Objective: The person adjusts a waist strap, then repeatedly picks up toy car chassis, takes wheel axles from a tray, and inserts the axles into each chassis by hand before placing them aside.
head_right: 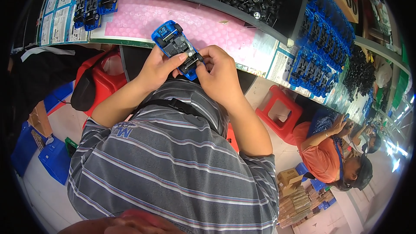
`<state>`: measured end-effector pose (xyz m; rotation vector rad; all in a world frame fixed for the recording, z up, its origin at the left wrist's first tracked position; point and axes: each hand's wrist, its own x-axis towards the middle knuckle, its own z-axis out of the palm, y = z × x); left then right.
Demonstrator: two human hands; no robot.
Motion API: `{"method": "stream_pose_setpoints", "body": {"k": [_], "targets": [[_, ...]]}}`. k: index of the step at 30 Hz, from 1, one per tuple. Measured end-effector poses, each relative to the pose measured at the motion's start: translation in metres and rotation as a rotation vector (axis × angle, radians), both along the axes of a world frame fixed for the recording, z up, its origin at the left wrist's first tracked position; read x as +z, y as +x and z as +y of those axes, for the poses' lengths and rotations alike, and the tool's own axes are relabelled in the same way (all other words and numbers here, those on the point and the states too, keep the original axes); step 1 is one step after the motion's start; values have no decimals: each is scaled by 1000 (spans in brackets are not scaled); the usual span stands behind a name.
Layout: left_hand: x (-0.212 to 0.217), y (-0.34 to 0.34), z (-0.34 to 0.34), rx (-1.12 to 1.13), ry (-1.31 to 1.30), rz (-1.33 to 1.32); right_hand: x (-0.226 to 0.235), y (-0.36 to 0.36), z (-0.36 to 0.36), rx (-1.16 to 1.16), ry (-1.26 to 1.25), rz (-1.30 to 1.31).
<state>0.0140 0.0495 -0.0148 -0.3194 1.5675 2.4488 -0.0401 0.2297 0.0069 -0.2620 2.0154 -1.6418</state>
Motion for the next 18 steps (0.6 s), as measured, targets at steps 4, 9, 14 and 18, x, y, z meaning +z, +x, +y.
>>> {"method": "stream_pose_setpoints", "body": {"k": [4, 9, 14, 18], "targets": [[3, 4, 5, 45, -22, 57, -1, 0, 0, 44, 78, 13], [0, 1, -4, -35, -28, -16, 2, -1, 1, 33, -49, -71], [7, -1, -2, 26, -25, 13, 13, -6, 4, 112, -85, -202], [7, -4, -5, 4, 24, -29, 17, -8, 9, 159, -170, -234]]}}
